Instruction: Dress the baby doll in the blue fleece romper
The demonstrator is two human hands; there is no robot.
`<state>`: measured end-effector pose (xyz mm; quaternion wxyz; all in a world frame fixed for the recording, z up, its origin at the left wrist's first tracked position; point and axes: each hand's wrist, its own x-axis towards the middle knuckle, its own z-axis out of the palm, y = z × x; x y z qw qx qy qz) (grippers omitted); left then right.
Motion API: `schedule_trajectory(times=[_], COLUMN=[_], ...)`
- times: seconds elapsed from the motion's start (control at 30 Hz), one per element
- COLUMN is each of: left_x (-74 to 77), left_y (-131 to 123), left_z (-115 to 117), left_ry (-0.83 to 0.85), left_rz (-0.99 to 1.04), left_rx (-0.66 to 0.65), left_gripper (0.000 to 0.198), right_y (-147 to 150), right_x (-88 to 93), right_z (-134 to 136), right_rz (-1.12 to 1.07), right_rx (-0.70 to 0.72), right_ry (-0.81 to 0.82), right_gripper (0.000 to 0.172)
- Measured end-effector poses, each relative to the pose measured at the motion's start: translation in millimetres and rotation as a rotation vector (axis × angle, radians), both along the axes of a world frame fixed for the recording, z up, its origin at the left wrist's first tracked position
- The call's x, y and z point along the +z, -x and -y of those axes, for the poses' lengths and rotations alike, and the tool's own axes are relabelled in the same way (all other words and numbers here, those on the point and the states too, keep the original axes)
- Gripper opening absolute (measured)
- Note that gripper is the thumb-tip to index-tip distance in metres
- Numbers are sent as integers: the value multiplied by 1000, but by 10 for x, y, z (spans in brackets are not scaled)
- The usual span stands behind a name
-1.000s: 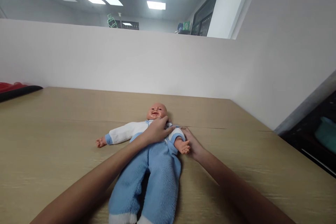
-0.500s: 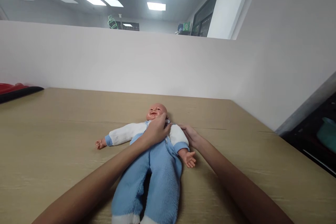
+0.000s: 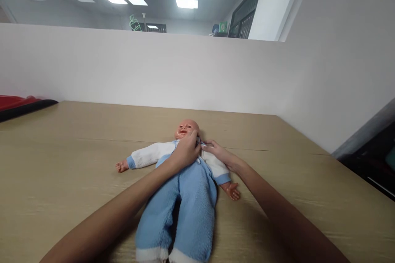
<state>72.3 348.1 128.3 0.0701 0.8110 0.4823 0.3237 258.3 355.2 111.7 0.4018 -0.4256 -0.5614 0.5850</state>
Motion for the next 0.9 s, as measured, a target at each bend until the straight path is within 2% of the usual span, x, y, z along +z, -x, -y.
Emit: schedule_trajectory(times=[0.1,0.13,0.2,0.3,0.37,0.47,0.57,0.67,0.73,0.8,0.87,0.9], left_x=[15,24,43,69,86,124,189,256,282,293,304,313], left_y=[12,18,30,35,32,39,55,17,-71,-207,-357,-424], left_z=[32,43,64,86,98,137,233,357,412,415,367,332], left_ry=[4,3,-2,-6,-5,-45,-124,-146,-131,-103,-71,-61], left_rz=[-20,-28,-44,-71,-89,-122,-168,-172,-181,-237,-321,-357], left_rx=[30,42,65,90,97,102,67,-113,-223,-259,-263,-264], left_gripper=[18,20,21,20,17,9,23,40,54,64,61,56], right_y=[-307,-420,-615,-758,-758,-719,-723,-763,-783,-788,-778,-771], right_x=[156,226,362,469,447,324,189,135,182,300,465,550], right_z=[127,152,167,143,134,153,191,228,253,288,342,377], right_rz=[340,489,728,881,911,885,784,713,700,688,676,672], right_rx=[139,194,263,316,324,263,230,131,72,58,57,41], right_ry=[-117,-208,-386,-527,-575,-608,-613,-603,-580,-561,-565,-569], right_gripper=[83,86,72,54,53,56,59,76,90,99,95,85])
